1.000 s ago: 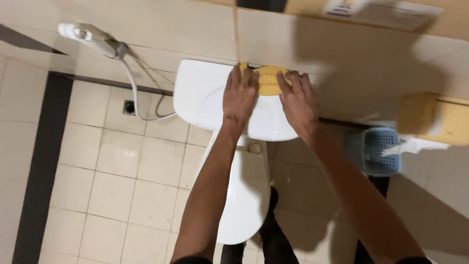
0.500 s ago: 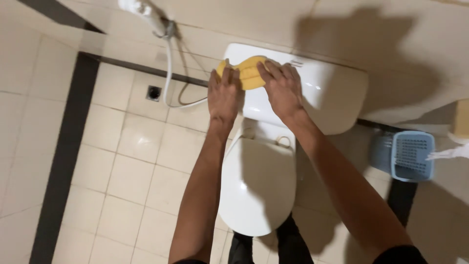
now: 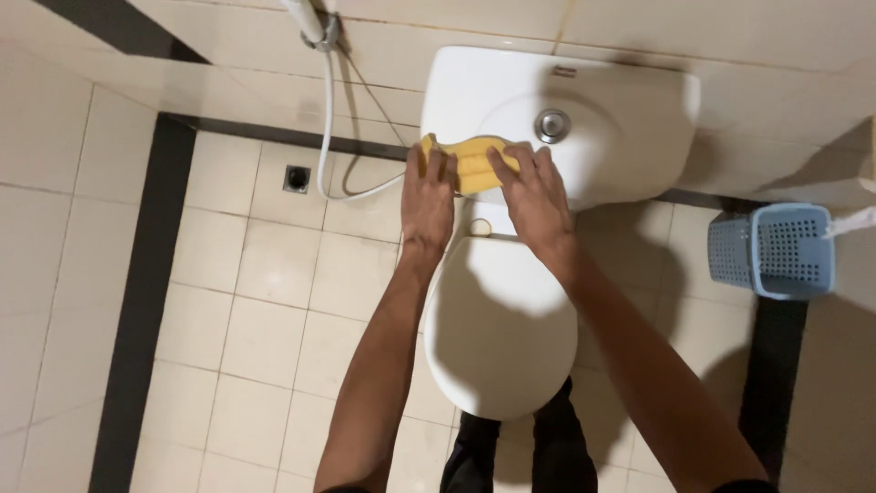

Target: The person rinses a yellow sponge under running water in a sink, then wipes the toilet seat, lid, and tank with the sponge. The person repeatedly rinses the sponge and continues wiping the toilet surfaces.

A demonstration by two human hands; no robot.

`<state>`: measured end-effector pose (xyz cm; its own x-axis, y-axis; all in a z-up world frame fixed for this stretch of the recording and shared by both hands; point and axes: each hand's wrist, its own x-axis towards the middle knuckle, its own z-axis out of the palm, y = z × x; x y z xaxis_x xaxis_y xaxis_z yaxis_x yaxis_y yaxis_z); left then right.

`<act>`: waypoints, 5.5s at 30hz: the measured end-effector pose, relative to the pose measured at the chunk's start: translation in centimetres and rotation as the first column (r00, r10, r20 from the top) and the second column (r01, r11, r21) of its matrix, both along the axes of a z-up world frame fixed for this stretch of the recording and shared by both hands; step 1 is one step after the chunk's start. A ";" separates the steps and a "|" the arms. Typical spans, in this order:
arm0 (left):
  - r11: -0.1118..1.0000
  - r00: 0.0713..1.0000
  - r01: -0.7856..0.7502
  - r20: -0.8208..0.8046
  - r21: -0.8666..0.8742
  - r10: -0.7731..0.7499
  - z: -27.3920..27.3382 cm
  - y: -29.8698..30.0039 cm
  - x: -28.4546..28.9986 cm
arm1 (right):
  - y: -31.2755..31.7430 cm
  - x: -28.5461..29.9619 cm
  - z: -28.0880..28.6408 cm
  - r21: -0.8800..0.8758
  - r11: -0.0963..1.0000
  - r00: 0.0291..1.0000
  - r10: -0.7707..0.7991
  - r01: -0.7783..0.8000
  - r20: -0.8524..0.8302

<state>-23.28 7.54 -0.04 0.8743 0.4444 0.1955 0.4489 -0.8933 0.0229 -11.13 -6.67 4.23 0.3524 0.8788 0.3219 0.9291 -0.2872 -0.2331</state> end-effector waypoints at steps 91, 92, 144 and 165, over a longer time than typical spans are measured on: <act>0.989 0.983 -0.013 0.181 -0.145 0.039 -32.1 -11.1 -12.2 | -9.6 -11.2 -36.3 0.006 1.000 0.978 0.009 -0.010 0.209; 0.984 0.988 -0.040 0.139 -0.172 0.064 -31.9 -11.0 -11.4 | -9.2 -10.5 -36.4 -0.042 0.999 0.988 -0.010 0.017 0.156; 0.980 0.908 -0.084 0.390 -0.182 0.151 -33.5 -16.9 -21.9 | -11.4 -16.8 -36.6 0.053 0.980 0.979 0.193 -0.189 -0.071; 0.994 0.984 0.093 0.158 -0.061 -0.082 -32.8 -28.8 -4.2 | -27.9 -5.6 -36.9 -0.009 0.972 0.969 -0.234 0.234 -0.083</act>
<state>-27.46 -21.25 -32.84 0.8719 0.3843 0.3033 0.3552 -0.9229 0.1482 -16.76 -34.57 -32.63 0.5738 0.7683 0.2836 0.8134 -0.4942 -0.3068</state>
